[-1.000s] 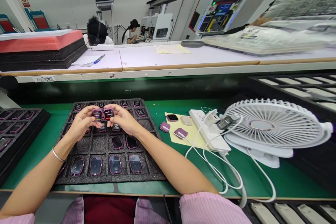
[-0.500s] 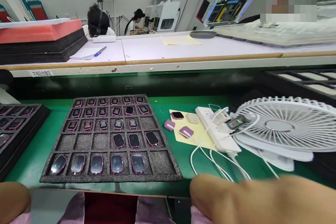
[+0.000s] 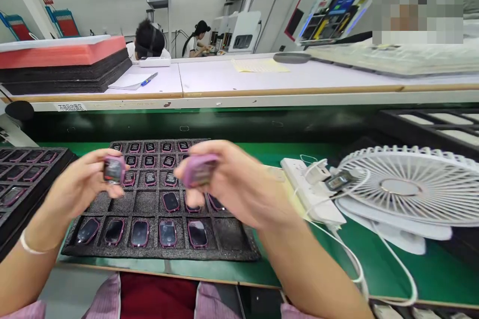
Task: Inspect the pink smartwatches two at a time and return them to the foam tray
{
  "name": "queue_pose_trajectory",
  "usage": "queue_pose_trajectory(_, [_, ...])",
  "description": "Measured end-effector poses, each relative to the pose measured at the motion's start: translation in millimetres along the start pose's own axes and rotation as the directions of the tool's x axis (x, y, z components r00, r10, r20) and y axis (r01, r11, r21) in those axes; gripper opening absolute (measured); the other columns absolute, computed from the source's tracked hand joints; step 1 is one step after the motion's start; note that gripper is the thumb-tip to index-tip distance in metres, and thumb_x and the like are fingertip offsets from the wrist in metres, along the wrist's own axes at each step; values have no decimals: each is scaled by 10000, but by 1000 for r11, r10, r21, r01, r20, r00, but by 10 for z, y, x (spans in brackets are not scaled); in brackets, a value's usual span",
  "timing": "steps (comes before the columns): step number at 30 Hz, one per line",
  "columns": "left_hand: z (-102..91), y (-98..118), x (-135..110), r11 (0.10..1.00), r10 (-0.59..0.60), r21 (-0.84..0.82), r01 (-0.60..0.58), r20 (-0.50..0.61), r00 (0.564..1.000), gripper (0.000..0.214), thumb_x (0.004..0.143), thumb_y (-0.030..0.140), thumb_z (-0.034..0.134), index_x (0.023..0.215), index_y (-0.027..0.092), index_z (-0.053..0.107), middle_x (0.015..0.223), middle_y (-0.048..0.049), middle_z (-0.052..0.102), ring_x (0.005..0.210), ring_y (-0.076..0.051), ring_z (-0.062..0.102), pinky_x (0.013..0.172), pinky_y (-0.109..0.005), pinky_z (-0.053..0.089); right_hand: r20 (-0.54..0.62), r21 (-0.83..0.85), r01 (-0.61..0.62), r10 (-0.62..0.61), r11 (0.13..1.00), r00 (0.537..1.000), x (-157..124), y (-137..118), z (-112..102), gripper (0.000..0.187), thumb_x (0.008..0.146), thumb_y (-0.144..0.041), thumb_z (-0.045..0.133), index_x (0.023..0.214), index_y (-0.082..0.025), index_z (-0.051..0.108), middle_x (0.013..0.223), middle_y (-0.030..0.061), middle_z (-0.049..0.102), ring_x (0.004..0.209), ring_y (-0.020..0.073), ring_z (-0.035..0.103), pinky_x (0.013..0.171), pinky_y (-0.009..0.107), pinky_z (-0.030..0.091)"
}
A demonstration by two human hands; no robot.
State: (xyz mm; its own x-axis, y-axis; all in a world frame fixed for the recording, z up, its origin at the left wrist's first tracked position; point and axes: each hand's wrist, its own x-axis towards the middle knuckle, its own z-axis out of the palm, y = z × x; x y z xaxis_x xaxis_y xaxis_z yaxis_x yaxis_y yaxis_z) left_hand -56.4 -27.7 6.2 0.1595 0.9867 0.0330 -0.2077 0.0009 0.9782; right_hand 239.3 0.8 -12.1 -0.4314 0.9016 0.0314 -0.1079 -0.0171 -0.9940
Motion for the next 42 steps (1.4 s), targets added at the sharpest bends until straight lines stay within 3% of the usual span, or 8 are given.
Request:
queue_pose_trajectory(6, [90, -575, 320, 965, -157, 208, 160, -31, 987, 372, 745, 362, 720, 1036, 151, 624, 752, -10, 666, 480, -129, 650, 463, -226, 511, 115, 159, -100, 82, 982, 990, 521, 490, 174, 408, 727, -359, 823, 998, -196, 566, 803, 13, 704, 486, 92, 596, 439, 197, 439])
queue_pose_trajectory(13, [-31, -555, 197, 956, -145, 261, 134, 23, 989, 624, 713, 258, 754, 1288, 192, 521, 848, 9, 634, 596, -96, 623, 585, -236, 496, 70, 250, -139, 126, 958, 990, 446, 620, -137, 484, 700, -182, 758, 1145, -194, 571, 1022, 74, 715, 661, 156, 706, 596, 265, 536])
queue_pose_trajectory(18, [-392, -548, -8, 951, -139, 275, 140, -25, 990, 665, 718, 304, 768, 1313, 204, 487, 944, -19, 625, 673, -123, 638, 635, -264, 497, 50, 176, -73, 65, 982, 997, 381, 635, -419, 704, 670, -138, 785, 1298, -243, 482, 1067, 60, 676, 710, 145, 683, 648, 283, 520])
queue_pose_trajectory(22, [-833, -616, -209, 850, -79, 514, 117, -96, 992, 589, 741, 377, 745, 1264, 216, 527, 1050, -62, 647, 884, -203, 646, 802, -352, 519, -35, -109, -41, 37, 993, 999, 395, 701, -688, 657, 707, -262, 782, 1296, -196, 497, 905, 36, 641, 703, 168, 640, 683, 336, 514])
queue_pose_trajectory(27, [-1179, -764, -401, 504, 9, 857, 105, -127, 992, 577, 778, 455, 675, 1294, 217, 573, 1104, -91, 639, 1041, -271, 560, 975, -460, 440, -64, -705, -6, -55, 709, 996, 423, 782, -923, 486, 723, -322, 713, 1186, -191, 644, 860, 25, 528, 755, 194, 558, 782, 387, 510])
queue_pose_trajectory(33, [-1327, -905, -492, 323, 110, 946, 0, -38, 993, 639, 842, 513, 596, 1425, 281, 474, 1224, -98, 574, 1179, -302, 486, 1068, -495, 354, 32, -831, 31, -8, 555, 999, 425, 856, -967, 616, 749, -430, 678, 1325, -228, 594, 1075, 83, 524, 939, 234, 579, 939, 395, 496])
queue_pose_trajectory(36, [-1402, -909, -584, 316, 180, 944, 93, -156, 971, 759, 830, 579, 569, 1487, 250, 378, 1284, -120, 528, 1191, -316, 507, 1032, -489, 403, -9, -885, 14, -47, 465, 999, 374, 850, -1002, 652, 812, -456, 612, 1395, -177, 527, 1146, 128, 555, 949, 252, 612, 927, 398, 504])
queue_pose_trajectory(42, [-1254, -906, -665, 460, 75, 869, 183, -244, 967, 601, 892, 602, 414, 1258, 176, 625, 1128, -111, 667, 1131, -289, 610, 1032, -427, 452, -156, -949, -159, 32, 273, 987, 189, 853, -1047, 418, 924, -275, 448, 1267, -96, 605, 880, 147, 715, 868, 302, 685, 780, 372, 515])
